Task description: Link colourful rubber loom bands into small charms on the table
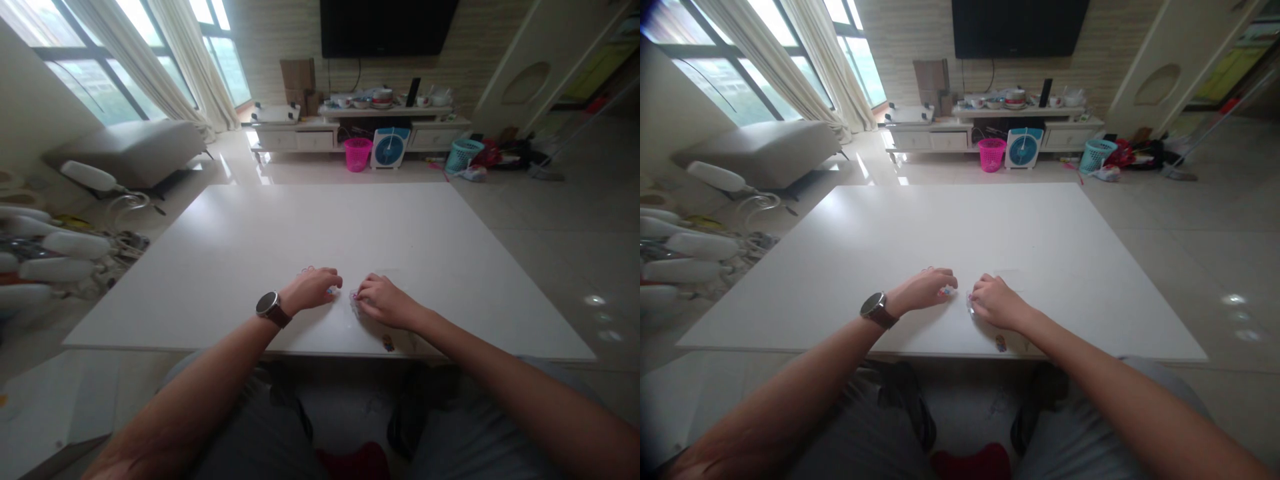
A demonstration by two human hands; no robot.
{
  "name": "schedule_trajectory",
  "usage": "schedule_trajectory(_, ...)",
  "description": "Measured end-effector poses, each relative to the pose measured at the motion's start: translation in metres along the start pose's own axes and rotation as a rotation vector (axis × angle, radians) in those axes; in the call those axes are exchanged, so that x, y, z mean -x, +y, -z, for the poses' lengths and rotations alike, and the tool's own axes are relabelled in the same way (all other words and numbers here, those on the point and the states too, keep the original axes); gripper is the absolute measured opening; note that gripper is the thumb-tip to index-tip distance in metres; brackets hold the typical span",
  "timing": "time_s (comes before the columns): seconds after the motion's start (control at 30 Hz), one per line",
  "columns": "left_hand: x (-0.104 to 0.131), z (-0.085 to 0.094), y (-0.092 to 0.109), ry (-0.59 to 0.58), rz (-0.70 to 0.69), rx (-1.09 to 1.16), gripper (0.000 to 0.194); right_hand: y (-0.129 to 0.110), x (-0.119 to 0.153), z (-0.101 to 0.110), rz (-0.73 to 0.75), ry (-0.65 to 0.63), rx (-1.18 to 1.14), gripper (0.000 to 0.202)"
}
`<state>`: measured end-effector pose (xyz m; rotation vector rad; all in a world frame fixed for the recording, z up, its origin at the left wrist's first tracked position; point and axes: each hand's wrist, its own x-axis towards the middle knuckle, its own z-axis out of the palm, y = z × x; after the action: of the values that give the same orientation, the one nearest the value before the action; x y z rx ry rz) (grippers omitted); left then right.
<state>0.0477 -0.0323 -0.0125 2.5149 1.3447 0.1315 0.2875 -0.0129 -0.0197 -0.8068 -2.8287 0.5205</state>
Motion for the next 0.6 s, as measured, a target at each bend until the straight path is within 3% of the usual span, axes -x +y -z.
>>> schedule_trajectory(0.23, -0.003, 0.007, 0.007, 0.091, -0.018, 0.233, 0.024, -0.005, 0.0, 0.015, -0.086, 0.124, -0.362, 0.02)
schedule_trajectory(0.43, -0.005, 0.014, 0.021, 0.094, -0.109, 0.361, 0.011, -0.013, -0.001, 0.019, -0.233, 0.129, -0.641, 0.02)
schedule_trajectory(0.6, -0.007, 0.013, 0.013, 0.144, -0.043, 0.366, 0.01, -0.014, -0.001, 0.017, -0.252, 0.147, -0.717, 0.02)
